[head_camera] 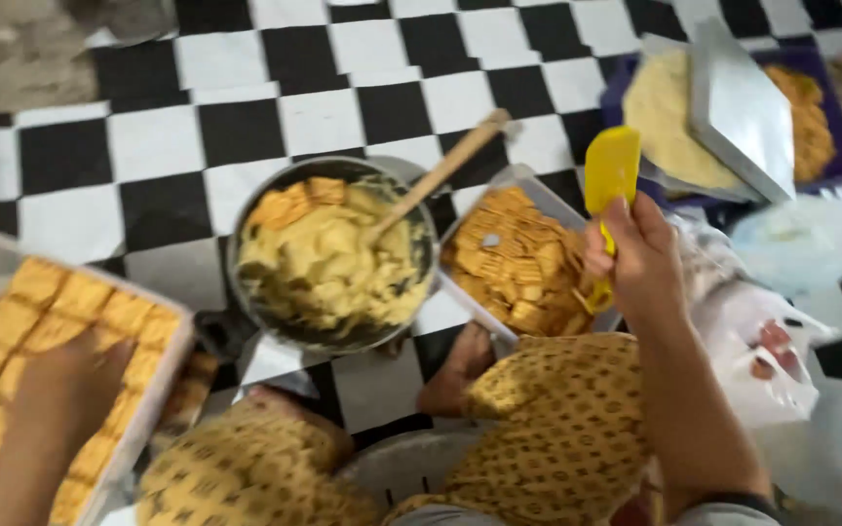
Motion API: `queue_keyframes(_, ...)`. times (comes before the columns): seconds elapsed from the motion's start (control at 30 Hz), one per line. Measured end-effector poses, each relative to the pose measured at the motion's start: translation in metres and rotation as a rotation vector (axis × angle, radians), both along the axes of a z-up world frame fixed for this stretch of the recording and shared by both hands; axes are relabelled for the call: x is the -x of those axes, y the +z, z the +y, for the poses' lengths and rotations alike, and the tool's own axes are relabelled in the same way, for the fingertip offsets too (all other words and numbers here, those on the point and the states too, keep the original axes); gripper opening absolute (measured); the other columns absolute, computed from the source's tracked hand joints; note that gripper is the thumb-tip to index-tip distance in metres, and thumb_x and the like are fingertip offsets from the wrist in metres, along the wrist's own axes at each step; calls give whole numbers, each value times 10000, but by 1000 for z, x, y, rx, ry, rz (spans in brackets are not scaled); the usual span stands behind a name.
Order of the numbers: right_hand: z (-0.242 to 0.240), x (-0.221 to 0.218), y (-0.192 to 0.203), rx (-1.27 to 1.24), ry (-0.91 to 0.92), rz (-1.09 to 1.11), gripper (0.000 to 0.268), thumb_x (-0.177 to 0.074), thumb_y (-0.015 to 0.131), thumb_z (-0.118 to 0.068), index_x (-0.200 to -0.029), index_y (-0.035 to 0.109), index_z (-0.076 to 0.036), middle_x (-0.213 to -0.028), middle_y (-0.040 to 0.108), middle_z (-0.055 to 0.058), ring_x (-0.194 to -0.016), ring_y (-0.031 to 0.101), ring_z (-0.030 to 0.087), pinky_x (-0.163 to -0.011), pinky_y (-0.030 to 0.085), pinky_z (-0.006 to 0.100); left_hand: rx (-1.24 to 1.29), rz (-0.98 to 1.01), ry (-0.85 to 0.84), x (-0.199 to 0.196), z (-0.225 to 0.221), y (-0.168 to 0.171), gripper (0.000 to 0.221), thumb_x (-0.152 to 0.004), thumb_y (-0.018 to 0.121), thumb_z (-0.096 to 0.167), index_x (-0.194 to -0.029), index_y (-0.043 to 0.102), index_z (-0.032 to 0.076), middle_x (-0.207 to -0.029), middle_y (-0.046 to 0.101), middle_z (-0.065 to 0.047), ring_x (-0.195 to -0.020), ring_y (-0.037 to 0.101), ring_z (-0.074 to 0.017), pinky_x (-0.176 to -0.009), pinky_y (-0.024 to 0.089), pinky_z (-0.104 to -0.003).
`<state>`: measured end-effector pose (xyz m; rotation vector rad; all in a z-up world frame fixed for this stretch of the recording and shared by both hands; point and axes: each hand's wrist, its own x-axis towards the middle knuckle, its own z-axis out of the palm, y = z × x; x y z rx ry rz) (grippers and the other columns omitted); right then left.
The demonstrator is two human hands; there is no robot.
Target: Assembling cracker sandwiches by spreading filling onto crackers using a spatula.
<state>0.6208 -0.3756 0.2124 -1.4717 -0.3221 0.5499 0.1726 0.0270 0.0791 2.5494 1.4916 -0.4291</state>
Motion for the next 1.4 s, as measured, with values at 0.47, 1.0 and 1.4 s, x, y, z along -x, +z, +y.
queue_keyframes(0.47, -52, -6, 9, -415, -39, 321, 217, -1033, 422, -19, -1220, 529, -6, -919, 551, 178, -717, 482, 216, -631, 411, 336, 171, -263, -951, -488, -277, -304, 310, -912, 499, 175, -998, 746, 9, -1011, 695, -210, -902, 710, -387, -790, 542, -560)
queue_keyframes(1.0, -40, 4, 25, -487, 29, 313, 254, -1022, 472, -44, -1244, 577, 24, -902, 603, 145, -708, 540, 177, -615, 429, 298, -53, -464, -866, -511, -299, -333, 196, -885, 582, 148, -847, 739, 36, -890, 701, -233, -595, 673, -378, -502, 521, -502)
queue_keyframes(1.4, 32, 43, -55, 516, 326, -356, 383, -1015, 527, -263, -1364, 551, -107, -832, 607, 5, -656, 538, 104, -576, 436, 257, 882, -1537, 398, -186, -243, -40, 351, -863, 751, 30, -1182, 662, -85, -991, 741, -100, -815, 674, -145, -720, 546, -254)
